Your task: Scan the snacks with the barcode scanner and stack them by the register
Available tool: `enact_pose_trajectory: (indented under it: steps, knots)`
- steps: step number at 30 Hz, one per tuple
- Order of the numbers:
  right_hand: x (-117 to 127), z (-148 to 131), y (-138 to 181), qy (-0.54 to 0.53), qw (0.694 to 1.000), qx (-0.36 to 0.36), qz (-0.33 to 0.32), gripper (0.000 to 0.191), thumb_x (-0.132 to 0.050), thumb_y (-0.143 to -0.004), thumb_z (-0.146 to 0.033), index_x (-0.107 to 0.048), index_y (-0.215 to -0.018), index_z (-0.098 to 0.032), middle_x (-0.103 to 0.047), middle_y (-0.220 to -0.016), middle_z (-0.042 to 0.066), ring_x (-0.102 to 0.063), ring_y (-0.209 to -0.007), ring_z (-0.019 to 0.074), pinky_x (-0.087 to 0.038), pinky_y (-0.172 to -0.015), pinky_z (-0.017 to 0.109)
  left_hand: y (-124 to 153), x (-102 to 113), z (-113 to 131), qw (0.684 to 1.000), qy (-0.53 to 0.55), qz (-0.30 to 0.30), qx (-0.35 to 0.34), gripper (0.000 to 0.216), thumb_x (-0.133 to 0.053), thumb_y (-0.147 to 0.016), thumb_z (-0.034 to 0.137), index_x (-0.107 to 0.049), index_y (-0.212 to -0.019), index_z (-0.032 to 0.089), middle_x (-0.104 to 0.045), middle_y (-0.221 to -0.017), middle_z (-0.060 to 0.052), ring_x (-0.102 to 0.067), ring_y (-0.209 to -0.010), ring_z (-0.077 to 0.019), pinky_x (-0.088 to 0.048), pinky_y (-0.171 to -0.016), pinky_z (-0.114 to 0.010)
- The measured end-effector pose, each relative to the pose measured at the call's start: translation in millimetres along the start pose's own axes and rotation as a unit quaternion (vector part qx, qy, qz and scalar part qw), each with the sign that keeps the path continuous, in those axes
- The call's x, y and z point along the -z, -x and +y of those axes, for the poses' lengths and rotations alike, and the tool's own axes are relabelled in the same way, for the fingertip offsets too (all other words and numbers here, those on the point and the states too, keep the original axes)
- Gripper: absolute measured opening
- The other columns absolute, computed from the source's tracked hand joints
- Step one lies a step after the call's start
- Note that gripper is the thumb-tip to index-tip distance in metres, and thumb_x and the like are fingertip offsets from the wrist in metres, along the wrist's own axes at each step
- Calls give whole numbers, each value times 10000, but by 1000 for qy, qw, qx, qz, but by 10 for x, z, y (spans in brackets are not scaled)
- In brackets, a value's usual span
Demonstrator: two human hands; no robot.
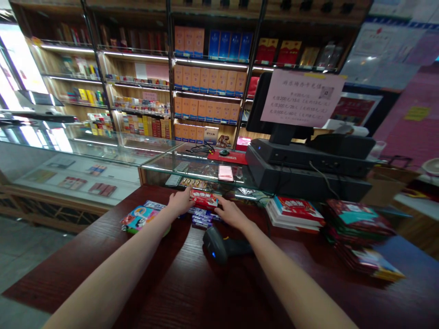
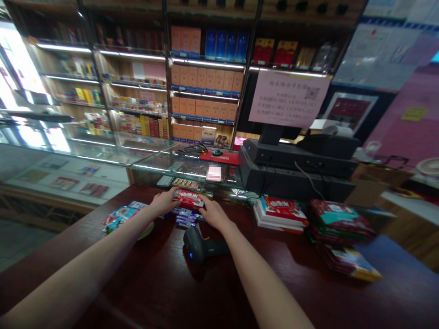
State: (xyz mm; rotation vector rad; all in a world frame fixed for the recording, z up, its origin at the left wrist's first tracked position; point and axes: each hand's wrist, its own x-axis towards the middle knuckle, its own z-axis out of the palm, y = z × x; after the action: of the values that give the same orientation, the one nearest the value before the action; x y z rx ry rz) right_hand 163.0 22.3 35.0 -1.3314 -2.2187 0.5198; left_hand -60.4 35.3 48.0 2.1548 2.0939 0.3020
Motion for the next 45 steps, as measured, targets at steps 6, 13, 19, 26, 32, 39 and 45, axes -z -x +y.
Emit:
enact_pose_trajectory:
  steps: [6,13,19,26,32,39,45]
  knots:
    - [101,44,186,-45,997,12,55,594,-576,-863,-156,-530,-1432,-324,-740,-1210,7,-683,-1126,235,-497,-989,350,106,54,143,999,24,23,-12,604,-529,-910,323,-371,-1478,190,-709,-1232,-157,-628,-1229,-305,-411,-1052,-461]
    - [263,209,426,-63,993,2,99,556,-555,-873,-169,-545,-1421,-264,-653,-1365,54,-607,-1266,242,-448,-1094,415,252,-89,339,994,72,57,-51,559,-520,-919,271,-398,-1460,198,-708,-1226,-150,-654,-1176,-299,-456,-996,-430]
    - [399,330,670,-77,987,-13,142,562,-530,-881,-201,-527,-1439,-257,-602,-1427,65,-555,-1326,243,-406,-1143,461,290,-220,439,965,201,103,-129,564,-583,-850,202,-458,-1399,232,-704,-1250,-96,-638,-1210,-273,-469,-1025,-424]
    - [436,441,860,-90,979,-1,183,554,-517,-891,-220,-527,-1442,-280,-598,-1426,59,-538,-1337,230,-387,-1163,466,330,-342,486,929,280,150,-190,500,-564,-861,208,-490,-1356,213,-677,-1304,-105,-605,-1266,-275,-456,-1070,-481]
    - [329,581,936,-108,965,24,240,524,-506,-920,-207,-532,-1435,-296,-584,-1440,52,-530,-1339,224,-392,-1162,480,397,-368,472,916,309,149,-207,467,-528,-900,218,-484,-1365,220,-626,-1384,-96,-551,-1331,-240,-405,-1137,-471]
    - [306,657,1011,-110,951,39,287,475,-534,-936,-231,-567,-1407,-286,-621,-1399,46,-568,-1296,218,-422,-1144,438,442,-419,460,921,244,206,-223,422,-537,-937,291,-516,-1356,237,-620,-1386,-86,-524,-1352,-246,-380,-1157,-468]
    - [319,666,1060,-98,942,49,316,401,-587,-932,-247,-631,-1328,-286,-674,-1323,38,-623,-1220,213,-473,-1094,411,489,-410,473,921,202,226,-244,366,-519,-963,309,-533,-1324,248,-630,-1378,-71,-492,-1387,-230,-260,-1218,-484]
